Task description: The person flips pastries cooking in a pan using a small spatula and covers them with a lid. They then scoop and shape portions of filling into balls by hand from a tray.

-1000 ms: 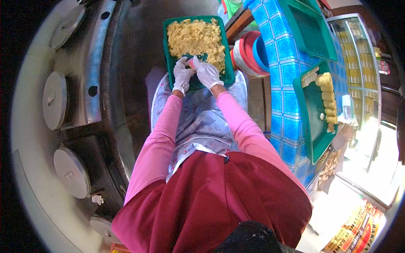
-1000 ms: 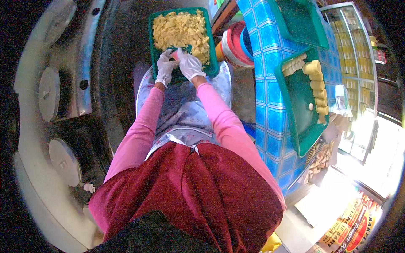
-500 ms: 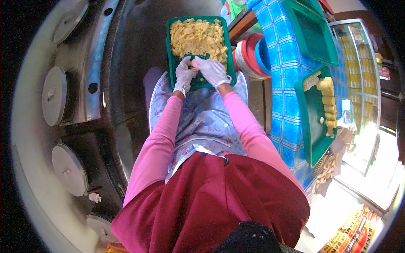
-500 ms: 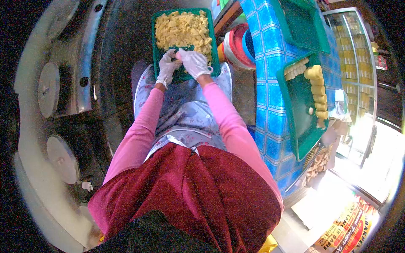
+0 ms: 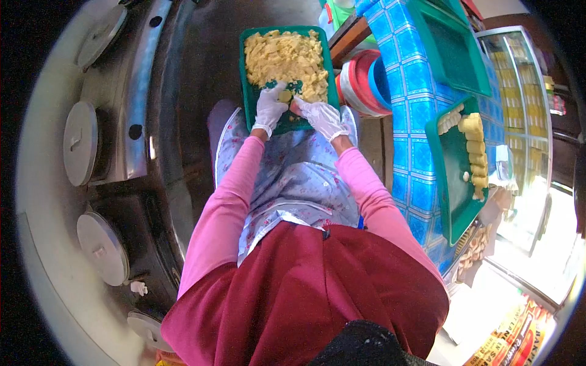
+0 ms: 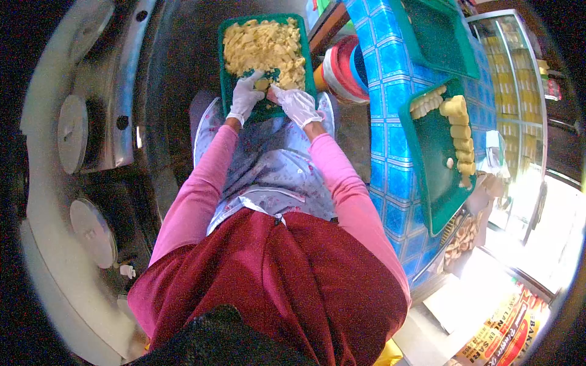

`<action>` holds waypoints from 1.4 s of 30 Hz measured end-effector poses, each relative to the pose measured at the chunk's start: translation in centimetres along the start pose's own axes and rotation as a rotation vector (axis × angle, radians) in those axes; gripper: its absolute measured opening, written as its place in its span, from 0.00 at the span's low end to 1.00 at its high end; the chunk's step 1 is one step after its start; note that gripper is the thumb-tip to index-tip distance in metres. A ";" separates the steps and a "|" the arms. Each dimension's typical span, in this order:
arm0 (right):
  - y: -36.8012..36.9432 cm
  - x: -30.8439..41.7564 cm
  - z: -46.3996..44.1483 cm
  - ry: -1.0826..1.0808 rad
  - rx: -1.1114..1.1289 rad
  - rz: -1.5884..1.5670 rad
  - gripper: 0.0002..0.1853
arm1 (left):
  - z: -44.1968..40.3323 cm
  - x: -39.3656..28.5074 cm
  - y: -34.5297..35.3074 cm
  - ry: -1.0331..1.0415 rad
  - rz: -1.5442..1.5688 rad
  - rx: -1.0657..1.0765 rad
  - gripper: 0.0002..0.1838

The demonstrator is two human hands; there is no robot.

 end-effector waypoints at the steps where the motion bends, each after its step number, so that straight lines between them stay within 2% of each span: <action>1: 0.0 -0.2 0.1 -0.018 0.008 0.004 0.17 | -0.2 -1.4 -0.2 0.066 -0.283 0.001 0.36; 2: 0.2 -0.2 0.3 -0.034 0.018 0.005 0.15 | -0.4 -2.4 -0.3 0.091 -0.346 0.030 0.32; 4: -1.7 1.0 0.2 -0.076 -0.140 0.215 0.11 | -1.0 -3.3 -0.2 0.137 -0.473 0.084 0.24; 5: -2.8 1.6 0.0 -0.093 -0.221 0.309 0.10 | -1.1 -3.3 -0.6 0.209 -0.439 0.024 0.20; 7: -4.4 3.0 -0.8 -0.070 -0.385 0.396 0.09 | -1.1 -1.9 -1.2 0.245 -0.386 -0.057 0.19; 10: 1.9 -2.0 -3.3 0.392 -0.264 -0.631 0.09 | -0.5 -1.8 -1.8 0.243 -0.341 -0.130 0.17; 13: 3.8 -2.6 -5.3 0.355 -0.323 -0.457 0.06 | 0.5 -2.5 -1.8 0.231 -0.321 -0.180 0.13; 16: 4.2 -2.8 -5.7 0.369 -0.311 -0.386 0.05 | 1.0 -3.3 -1.6 0.160 -0.366 -0.114 0.12; 17: 4.1 -2.9 -5.3 0.357 -0.327 -0.347 0.05 | 1.6 -4.6 -1.9 0.260 -0.325 -0.116 0.12; 18: 3.5 -2.5 -5.3 0.335 -0.348 -0.309 0.05 | 1.7 -4.8 -2.1 0.259 -0.317 -0.132 0.13; 21: 3.9 -2.4 -4.7 0.435 -0.277 -0.658 0.07 | 2.6 -5.1 -3.5 0.221 -0.277 -0.223 0.15; 23: 2.1 -0.9 -5.1 0.305 -0.315 -0.591 0.11 | 4.1 -4.7 -5.3 0.146 -0.202 -0.332 0.18; 25: 0.5 1.7 -5.6 0.046 -0.326 -0.226 0.13 | 5.0 -3.1 -5.6 0.051 -0.192 -0.375 0.21; 26: 1.3 2.7 -5.8 -0.082 -0.313 -0.033 0.16 | 5.6 -3.3 -6.0 0.105 -0.151 -0.421 0.21; 28: 2.0 3.4 -6.0 -0.133 -0.343 0.104 0.13 | 6.1 -3.6 -6.4 0.095 -0.085 -0.446 0.20; 30: 1.7 3.2 -6.2 -0.064 -0.244 -0.004 0.12 | 6.0 -2.8 -6.6 0.061 0.008 -0.494 0.20; 32: 0.1 1.8 -6.0 0.048 -0.317 -0.128 0.14 | 5.7 -2.7 -6.1 0.064 -0.027 -0.480 0.20; 34: -2.4 -0.3 -6.3 0.156 -0.323 -0.256 0.17 | 4.7 -2.7 -5.3 0.071 -0.098 -0.407 0.20; 35: -6.6 0.0 -6.1 0.163 -0.365 -0.277 0.16 | 4.3 -2.4 -4.6 0.075 -0.154 -0.335 0.20; 36: -10.5 0.1 -6.2 0.071 -0.460 -0.297 0.14 | 3.9 -2.0 -3.8 0.078 -0.207 -0.264 0.20; 37: -14.9 0.5 -6.7 0.051 -0.450 -0.121 0.14 | 3.3 -1.3 -2.8 0.086 -0.288 -0.229 0.19; 38: -19.9 0.0 -6.0 0.039 -0.613 -0.262 0.13 | 3.5 -1.4 -2.7 0.079 -0.305 -0.227 0.20; 39: -24.5 -0.4 -5.3 0.057 -0.725 -0.186 0.13 | 3.6 -1.7 -2.5 0.075 -0.320 -0.227 0.20; 41: -32.5 -2.9 -4.7 0.130 -0.749 -0.188 0.11 | 2.9 -1.4 -1.8 0.081 -0.375 -0.234 0.22; 42: -35.4 -4.5 -3.8 0.128 -0.804 -0.377 0.12 | 2.8 -1.2 -1.8 0.076 -0.362 -0.240 0.22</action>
Point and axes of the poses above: each hand's wrist, its own z-axis away from the middle knuckle, its own y-axis out of the palm, x = y × z, the point moved 9 cm from there along -z, towards the middle knuckle, and after that the axes turned 7 degrees about -y, right-handed, at the moved point
